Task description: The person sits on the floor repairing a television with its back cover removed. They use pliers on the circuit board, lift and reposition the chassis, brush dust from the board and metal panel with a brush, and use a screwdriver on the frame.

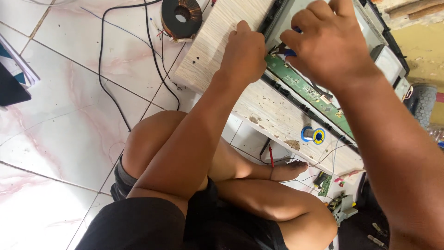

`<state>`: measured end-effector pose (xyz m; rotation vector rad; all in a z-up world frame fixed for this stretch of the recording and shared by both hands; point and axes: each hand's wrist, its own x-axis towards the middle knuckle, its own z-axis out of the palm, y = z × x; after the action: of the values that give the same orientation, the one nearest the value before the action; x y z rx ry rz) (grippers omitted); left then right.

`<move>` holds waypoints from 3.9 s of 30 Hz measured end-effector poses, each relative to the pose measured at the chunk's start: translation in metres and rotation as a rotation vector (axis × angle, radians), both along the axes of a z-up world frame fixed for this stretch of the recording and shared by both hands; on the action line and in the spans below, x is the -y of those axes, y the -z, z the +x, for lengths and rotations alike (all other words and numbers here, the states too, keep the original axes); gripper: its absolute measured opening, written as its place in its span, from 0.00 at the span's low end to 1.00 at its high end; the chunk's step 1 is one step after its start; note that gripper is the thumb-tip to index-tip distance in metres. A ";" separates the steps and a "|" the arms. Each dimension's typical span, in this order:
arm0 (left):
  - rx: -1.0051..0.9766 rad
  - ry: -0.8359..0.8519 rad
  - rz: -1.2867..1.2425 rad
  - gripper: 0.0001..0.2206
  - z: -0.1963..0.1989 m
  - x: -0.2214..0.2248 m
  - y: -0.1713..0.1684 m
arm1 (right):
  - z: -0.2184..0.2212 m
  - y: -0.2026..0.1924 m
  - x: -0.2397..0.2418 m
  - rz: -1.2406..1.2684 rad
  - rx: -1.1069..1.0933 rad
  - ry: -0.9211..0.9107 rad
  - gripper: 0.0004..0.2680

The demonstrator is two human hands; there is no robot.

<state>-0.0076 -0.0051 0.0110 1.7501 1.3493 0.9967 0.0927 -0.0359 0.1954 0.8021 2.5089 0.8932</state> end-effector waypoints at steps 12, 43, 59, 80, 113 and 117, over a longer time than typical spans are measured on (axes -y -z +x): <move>-0.046 -0.019 -0.002 0.05 0.004 -0.001 -0.001 | -0.022 -0.004 -0.025 -0.048 0.177 -0.130 0.07; -0.038 -0.043 0.059 0.07 0.012 -0.007 0.017 | -0.018 0.008 -0.050 -0.171 0.286 -0.175 0.09; -0.010 -0.057 0.128 0.05 0.012 -0.007 0.021 | -0.011 0.017 -0.049 -0.240 0.266 0.001 0.07; 0.000 -0.050 0.054 0.06 0.003 -0.003 0.006 | 0.009 0.028 -0.010 0.021 0.130 -0.176 0.03; 0.024 0.009 0.016 0.07 -0.004 0.006 -0.004 | 0.036 0.070 0.065 -0.172 -0.917 0.827 0.12; 0.066 0.017 -0.023 0.08 -0.009 0.003 -0.009 | 0.034 0.062 0.056 -0.075 -0.774 0.616 0.12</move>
<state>-0.0162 -0.0084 0.0204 1.6945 1.2978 1.0168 0.1270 -0.0922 0.1330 2.0466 2.5455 0.2879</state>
